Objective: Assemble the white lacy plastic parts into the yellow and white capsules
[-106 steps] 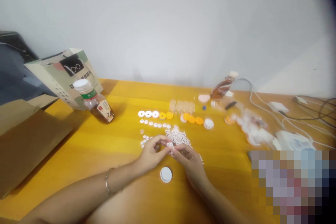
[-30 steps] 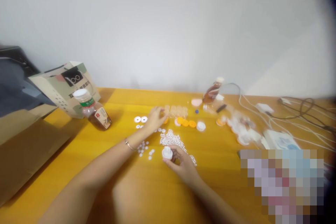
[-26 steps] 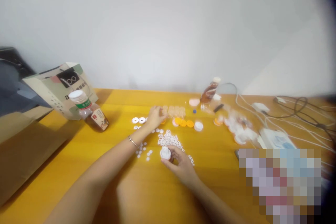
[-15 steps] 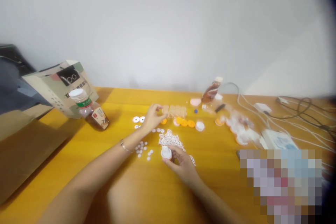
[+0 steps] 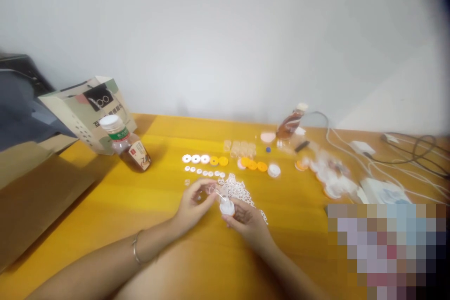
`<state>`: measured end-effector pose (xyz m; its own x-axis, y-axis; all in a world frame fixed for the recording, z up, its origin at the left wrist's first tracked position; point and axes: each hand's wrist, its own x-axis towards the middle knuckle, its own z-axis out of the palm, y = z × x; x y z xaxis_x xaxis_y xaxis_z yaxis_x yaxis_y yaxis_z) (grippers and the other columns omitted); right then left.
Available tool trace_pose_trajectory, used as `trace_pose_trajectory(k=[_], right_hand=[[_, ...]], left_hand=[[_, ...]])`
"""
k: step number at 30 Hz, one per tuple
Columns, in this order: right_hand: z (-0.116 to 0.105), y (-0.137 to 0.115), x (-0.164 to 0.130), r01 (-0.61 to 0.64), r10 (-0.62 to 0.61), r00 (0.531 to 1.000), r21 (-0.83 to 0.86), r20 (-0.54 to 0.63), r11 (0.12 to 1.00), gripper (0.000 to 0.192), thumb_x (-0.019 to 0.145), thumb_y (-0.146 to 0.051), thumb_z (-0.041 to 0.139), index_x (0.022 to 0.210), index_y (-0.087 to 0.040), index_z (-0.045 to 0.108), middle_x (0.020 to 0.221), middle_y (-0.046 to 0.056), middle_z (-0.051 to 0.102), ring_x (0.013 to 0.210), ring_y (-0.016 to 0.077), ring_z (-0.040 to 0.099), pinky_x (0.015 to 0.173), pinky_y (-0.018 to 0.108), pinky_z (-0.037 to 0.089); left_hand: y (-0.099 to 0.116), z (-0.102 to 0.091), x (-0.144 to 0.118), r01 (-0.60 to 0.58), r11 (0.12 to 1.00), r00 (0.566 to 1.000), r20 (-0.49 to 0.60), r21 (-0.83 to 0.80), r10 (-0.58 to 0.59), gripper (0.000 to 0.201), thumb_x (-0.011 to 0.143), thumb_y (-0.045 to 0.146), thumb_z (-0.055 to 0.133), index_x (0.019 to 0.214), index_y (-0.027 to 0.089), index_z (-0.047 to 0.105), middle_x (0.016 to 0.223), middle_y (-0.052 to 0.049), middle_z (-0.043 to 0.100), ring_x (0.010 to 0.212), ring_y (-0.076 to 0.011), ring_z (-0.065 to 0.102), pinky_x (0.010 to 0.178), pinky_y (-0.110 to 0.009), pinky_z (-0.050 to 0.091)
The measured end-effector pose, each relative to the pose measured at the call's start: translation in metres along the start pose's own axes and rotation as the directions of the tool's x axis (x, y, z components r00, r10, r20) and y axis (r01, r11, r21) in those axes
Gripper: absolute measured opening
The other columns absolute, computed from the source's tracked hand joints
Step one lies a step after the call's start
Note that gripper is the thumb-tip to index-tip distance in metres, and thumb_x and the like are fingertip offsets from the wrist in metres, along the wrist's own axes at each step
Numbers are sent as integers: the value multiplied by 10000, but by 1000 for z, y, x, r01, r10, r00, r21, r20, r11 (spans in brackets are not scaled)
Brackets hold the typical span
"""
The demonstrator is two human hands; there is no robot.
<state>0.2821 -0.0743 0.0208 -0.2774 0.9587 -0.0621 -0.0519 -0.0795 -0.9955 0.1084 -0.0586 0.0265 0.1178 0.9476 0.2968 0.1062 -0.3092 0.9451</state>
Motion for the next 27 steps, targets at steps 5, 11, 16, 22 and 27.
trace_pose_trajectory(k=[5,11,16,22,27], right_hand=[[0,0,1,11,-12,1000,27,24,1000,355,638,-297,724,962,-187,632,828,24,692,776,185,644,739,310,522],[1,-2,0,50,-52,996,38,77,998,318,692,-272,684,998,-218,620,909,34,702,868,212,654,854,359,494],[1,0,0,64,-65,996,19,67,998,284,702,-267,673,977,-221,620,916,34,702,858,210,656,833,344,504],[0,3,0,83,-82,994,-11,66,996,305,720,-276,659,1015,-217,608,930,39,692,865,211,648,843,352,492],[-1,-1,-2,86,-70,991,-153,112,984,287,731,-288,643,1002,-196,619,882,33,686,844,219,635,793,344,501]], left_hand=[[0,0,2,-116,988,992,70,107,108,234,799,222,569,1021,151,564,888,-59,605,809,-144,560,741,-256,453],[1,1,0,-192,962,974,159,192,162,251,769,226,604,1011,166,582,880,-55,622,798,-145,567,743,-261,454],[0,0,0,-209,957,968,183,201,173,257,767,236,606,1014,164,596,866,-59,621,777,-142,569,723,-254,456],[1,0,0,-225,958,961,201,175,189,272,772,221,599,1039,166,596,871,-62,616,783,-142,573,718,-251,450],[4,-3,4,-249,959,936,287,135,203,277,800,208,566,1073,172,592,956,-86,616,859,-159,578,772,-272,448]])
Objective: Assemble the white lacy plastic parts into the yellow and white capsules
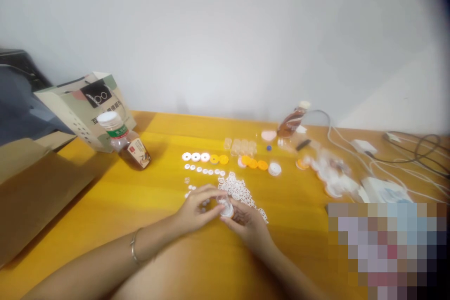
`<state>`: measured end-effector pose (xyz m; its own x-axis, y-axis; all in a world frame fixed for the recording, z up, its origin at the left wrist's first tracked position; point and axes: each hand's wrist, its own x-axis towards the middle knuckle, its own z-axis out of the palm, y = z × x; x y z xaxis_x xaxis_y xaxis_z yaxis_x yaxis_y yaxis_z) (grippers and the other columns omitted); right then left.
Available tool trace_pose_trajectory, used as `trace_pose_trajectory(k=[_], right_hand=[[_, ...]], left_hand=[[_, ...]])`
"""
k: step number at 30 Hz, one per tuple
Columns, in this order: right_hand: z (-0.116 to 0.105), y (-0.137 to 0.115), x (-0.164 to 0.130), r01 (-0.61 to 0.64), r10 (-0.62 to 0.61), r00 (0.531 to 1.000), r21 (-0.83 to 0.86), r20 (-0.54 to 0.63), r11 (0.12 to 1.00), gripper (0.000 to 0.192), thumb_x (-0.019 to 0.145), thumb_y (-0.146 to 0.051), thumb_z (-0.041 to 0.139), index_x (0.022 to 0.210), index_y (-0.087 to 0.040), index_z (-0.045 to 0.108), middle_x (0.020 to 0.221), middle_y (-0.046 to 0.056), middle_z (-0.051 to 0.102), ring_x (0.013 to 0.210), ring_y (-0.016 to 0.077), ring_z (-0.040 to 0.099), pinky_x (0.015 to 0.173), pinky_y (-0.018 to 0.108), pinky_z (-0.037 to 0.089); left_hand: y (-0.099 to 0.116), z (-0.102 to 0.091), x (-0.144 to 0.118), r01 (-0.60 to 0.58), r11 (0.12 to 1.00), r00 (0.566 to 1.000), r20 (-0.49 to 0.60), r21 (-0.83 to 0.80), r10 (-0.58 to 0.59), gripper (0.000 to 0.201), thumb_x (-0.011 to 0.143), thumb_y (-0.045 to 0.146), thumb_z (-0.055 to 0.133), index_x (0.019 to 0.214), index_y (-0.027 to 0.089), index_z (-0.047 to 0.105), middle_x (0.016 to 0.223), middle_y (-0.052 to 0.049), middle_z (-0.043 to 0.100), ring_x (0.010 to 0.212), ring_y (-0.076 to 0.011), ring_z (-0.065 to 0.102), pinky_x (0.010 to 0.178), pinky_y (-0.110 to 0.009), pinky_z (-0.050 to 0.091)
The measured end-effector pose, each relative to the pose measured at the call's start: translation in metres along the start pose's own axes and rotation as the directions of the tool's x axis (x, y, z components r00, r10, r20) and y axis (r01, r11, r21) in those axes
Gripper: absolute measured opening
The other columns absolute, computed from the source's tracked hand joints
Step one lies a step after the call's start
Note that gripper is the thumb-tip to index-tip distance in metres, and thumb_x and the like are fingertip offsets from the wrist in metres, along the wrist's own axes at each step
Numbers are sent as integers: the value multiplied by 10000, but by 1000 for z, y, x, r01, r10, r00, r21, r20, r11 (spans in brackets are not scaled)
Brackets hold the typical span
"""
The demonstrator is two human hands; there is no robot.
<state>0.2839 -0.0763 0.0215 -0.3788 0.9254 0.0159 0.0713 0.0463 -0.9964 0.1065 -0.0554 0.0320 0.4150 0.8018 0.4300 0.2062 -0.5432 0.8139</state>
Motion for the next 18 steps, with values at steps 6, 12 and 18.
trace_pose_trajectory(k=[6,12,18], right_hand=[[-1,-3,0,17,-17,1000,-28,23,999,272,760,-288,603,1013,-192,618,900,33,678,870,223,623,784,329,497],[0,-8,-3,45,-48,999,-132,-21,990,242,762,-288,590,986,-204,623,841,17,673,787,195,627,731,278,495],[1,-11,-3,-20,19,1000,-67,-18,998,186,741,-313,603,881,-192,616,727,-15,619,655,138,573,609,221,462]], left_hand=[[-1,0,-1,53,998,999,2,-15,-53,256,802,254,569,1040,160,583,900,-77,609,792,-153,567,703,-256,446],[3,4,-6,52,997,998,-39,61,-49,230,785,248,584,996,157,582,819,-55,585,721,-135,531,661,-246,419],[4,2,-5,103,995,995,-3,-14,-103,250,813,287,549,1024,159,582,847,-68,583,740,-144,529,671,-250,421]])
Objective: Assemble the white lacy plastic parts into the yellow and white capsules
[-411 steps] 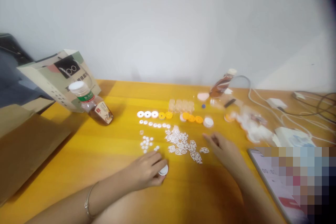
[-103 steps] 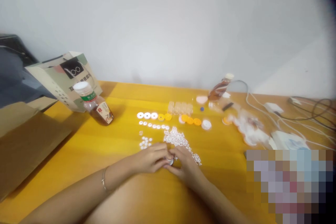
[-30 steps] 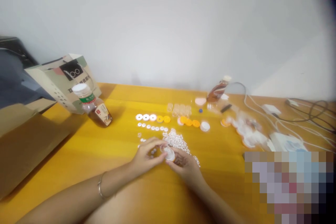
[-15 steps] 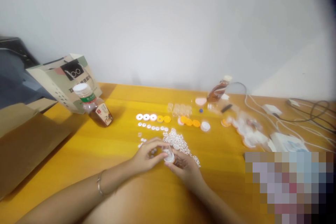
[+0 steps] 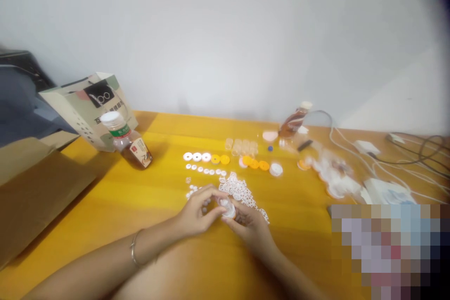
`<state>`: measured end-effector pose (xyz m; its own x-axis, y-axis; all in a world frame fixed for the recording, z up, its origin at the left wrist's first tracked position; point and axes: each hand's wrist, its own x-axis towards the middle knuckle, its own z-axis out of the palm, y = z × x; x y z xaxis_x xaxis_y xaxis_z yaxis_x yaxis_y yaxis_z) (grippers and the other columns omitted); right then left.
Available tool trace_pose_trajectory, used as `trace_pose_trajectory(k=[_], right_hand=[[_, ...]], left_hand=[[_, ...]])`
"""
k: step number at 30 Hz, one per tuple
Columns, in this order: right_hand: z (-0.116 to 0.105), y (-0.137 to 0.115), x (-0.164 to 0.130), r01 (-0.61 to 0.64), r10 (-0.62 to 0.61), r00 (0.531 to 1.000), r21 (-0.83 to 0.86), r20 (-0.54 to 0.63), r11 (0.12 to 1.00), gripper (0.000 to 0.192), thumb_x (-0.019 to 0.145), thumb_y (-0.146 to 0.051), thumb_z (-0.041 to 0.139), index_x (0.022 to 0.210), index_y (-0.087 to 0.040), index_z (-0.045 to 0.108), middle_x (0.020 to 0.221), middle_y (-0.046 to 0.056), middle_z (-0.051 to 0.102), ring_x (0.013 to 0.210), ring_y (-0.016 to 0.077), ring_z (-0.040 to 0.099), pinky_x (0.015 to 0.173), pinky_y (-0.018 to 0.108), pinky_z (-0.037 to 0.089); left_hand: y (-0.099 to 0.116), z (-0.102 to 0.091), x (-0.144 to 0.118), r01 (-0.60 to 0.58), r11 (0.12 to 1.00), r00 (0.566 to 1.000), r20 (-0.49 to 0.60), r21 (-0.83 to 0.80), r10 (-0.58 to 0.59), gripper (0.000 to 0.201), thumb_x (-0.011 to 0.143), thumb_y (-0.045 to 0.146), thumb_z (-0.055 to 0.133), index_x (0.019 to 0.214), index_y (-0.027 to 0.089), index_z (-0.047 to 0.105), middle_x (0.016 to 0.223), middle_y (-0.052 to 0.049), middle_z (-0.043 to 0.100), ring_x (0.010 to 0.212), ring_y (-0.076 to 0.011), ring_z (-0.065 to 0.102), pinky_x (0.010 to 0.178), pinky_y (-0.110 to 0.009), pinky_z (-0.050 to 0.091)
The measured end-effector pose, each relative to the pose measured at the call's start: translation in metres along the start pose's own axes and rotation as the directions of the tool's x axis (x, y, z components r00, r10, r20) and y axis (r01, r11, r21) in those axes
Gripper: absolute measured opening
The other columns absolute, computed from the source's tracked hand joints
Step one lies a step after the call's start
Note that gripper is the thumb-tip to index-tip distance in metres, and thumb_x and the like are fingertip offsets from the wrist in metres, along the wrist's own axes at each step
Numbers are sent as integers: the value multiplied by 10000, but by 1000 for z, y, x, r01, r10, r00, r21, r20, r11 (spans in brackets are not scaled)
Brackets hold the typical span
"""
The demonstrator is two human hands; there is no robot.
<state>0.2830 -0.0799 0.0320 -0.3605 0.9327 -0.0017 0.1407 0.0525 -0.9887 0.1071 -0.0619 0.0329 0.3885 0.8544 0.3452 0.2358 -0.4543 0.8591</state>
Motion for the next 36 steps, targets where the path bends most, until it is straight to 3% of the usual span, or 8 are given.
trace_pose_trajectory(k=[4,12,16,20,26,30,32,36], right_hand=[[2,3,1,-144,122,986,217,111,965,217,700,-370,639,776,-171,603,524,-56,517,430,75,443,445,193,383],[8,7,-5,-250,183,967,526,176,813,322,670,-448,669,664,-143,567,468,-46,507,375,46,381,400,180,290],[7,7,-2,-225,169,973,473,157,852,301,685,-426,667,671,-143,566,476,-46,521,385,51,412,413,184,303],[8,8,0,-235,178,969,413,172,880,297,665,-423,681,667,-152,561,477,-50,526,387,61,427,412,194,306],[11,6,-5,-277,197,960,583,199,764,365,694,-499,619,639,-150,524,463,-35,517,372,51,387,401,190,270],[5,8,-1,-211,156,976,479,152,852,331,693,-460,648,667,-144,555,497,-28,544,405,66,442,423,195,320],[3,11,2,-198,135,976,429,172,881,335,700,-470,639,673,-145,562,506,-24,554,406,71,457,423,200,336],[3,15,3,-165,108,980,387,165,907,350,711,-491,615,641,-154,552,507,-23,555,411,75,470,429,206,359]], left_hand=[[-1,-5,6,60,981,993,108,-184,-41,300,848,349,495,1038,137,589,907,-96,597,835,-178,557,751,-280,432],[6,-6,7,211,845,973,187,-491,-134,364,813,417,542,1055,151,601,963,-105,635,854,-191,597,769,-293,455],[5,-1,7,173,852,982,153,-495,-110,386,786,434,574,1057,161,611,998,-105,622,904,-195,578,802,-298,441],[-1,5,7,186,824,982,84,-535,-168,300,728,359,664,946,153,649,880,-70,627,785,-153,583,720,-257,452],[1,3,8,283,647,955,269,-708,-123,325,824,373,547,1063,160,606,1069,-121,608,1009,-228,559,906,-382,396],[-1,3,10,254,690,966,208,-677,-152,477,714,374,678,1129,194,524,1017,-89,596,909,-185,576,792,-299,450],[-2,3,10,241,723,970,170,-647,-171,417,701,329,700,1062,187,548,928,-60,606,828,-152,585,739,-256,452],[-1,0,9,315,716,936,330,-623,-125,369,831,349,544,1162,188,513,1124,-121,559,1008,-211,551,848,-334,424]])
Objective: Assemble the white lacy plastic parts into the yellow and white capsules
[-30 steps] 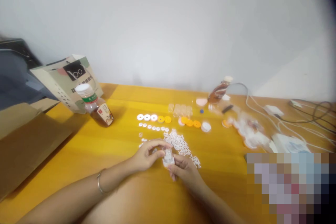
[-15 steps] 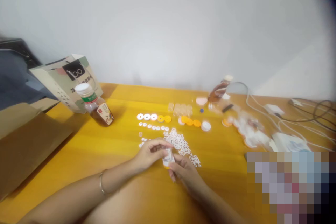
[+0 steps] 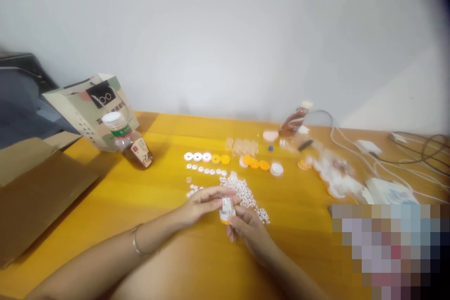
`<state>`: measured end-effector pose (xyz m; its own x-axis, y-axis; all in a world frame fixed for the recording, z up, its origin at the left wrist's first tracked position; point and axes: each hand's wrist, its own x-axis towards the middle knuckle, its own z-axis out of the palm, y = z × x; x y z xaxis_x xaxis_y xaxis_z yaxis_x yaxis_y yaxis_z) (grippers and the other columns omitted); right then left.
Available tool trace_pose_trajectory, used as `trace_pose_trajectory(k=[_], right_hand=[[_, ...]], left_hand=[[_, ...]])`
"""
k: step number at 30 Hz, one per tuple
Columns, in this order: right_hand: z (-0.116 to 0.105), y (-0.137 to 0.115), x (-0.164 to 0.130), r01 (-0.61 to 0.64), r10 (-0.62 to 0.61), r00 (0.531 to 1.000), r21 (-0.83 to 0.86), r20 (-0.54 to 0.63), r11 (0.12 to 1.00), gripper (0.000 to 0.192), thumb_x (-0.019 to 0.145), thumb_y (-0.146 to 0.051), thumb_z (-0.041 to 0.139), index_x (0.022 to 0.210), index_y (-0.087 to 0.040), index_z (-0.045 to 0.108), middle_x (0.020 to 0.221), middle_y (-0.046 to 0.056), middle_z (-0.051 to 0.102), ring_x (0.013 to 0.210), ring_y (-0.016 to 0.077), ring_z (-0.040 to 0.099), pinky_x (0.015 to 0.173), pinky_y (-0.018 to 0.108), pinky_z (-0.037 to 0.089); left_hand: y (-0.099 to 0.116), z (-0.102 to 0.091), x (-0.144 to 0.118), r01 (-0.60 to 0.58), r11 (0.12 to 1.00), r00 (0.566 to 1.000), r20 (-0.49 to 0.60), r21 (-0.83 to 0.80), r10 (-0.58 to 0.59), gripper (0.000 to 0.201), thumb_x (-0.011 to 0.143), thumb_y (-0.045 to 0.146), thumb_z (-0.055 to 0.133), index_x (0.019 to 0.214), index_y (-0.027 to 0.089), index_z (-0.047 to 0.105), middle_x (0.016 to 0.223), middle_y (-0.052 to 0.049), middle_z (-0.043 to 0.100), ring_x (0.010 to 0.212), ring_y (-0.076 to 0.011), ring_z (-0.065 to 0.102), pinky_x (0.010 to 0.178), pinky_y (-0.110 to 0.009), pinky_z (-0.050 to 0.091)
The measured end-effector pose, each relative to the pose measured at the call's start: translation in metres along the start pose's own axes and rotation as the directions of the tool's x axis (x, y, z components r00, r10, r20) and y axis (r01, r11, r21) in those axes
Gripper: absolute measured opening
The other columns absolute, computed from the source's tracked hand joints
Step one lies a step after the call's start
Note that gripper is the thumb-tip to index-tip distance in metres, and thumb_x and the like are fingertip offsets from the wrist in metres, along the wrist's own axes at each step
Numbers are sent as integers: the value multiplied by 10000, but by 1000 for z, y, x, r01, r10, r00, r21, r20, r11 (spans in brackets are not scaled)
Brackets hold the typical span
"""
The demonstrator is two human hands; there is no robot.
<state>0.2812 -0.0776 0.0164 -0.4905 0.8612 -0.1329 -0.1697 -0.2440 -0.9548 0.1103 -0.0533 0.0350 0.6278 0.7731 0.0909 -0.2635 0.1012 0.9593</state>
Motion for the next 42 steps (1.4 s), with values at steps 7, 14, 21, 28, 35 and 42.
trace_pose_trajectory(k=[7,14,21,28,35,42], right_hand=[[-1,2,1,15,-17,999,-74,-29,997,325,710,-465,625,656,-152,557,509,-29,558,410,76,479,441,214,381],[-1,3,1,1,-3,1000,-79,-25,997,335,693,-483,631,684,-155,561,511,-33,556,409,77,478,430,212,378],[0,2,1,-2,1,1000,-76,-14,997,315,699,-463,635,678,-157,562,514,-35,555,417,76,478,447,216,387],[0,0,1,7,-8,1000,-58,-24,998,308,708,-448,635,665,-152,559,511,-31,559,414,72,476,445,211,375],[1,0,0,2,-3,1000,-49,-15,999,311,702,-452,641,671,-152,560,514,-32,554,417,74,470,449,215,378],[0,0,1,19,-20,1000,-60,-11,998,326,696,-468,638,674,-154,554,510,-37,547,418,71,468,446,209,376]], left_hand=[[-1,0,1,-71,997,995,-68,3,71,481,816,366,565,1238,220,386,987,-80,586,890,-172,571,784,-298,436],[3,-1,-1,-35,998,995,-87,61,40,318,806,348,577,1060,157,565,1032,-99,589,953,-198,557,838,-314,416],[1,-3,1,-18,998,993,-115,64,25,325,788,338,605,1068,180,555,990,-78,615,908,-178,578,813,-297,427],[1,-1,0,-46,999,997,-68,4,46,366,800,330,591,1119,171,508,1058,-104,590,973,-197,560,843,-314,417],[0,-2,0,-54,999,995,-85,-7,53,387,826,366,547,1154,174,473,1076,-118,589,951,-194,564,830,-316,413],[-3,-2,-1,-54,999,996,-73,-1,54,416,795,329,597,1163,188,466,1183,-119,517,1062,-226,510,870,-331,390]])
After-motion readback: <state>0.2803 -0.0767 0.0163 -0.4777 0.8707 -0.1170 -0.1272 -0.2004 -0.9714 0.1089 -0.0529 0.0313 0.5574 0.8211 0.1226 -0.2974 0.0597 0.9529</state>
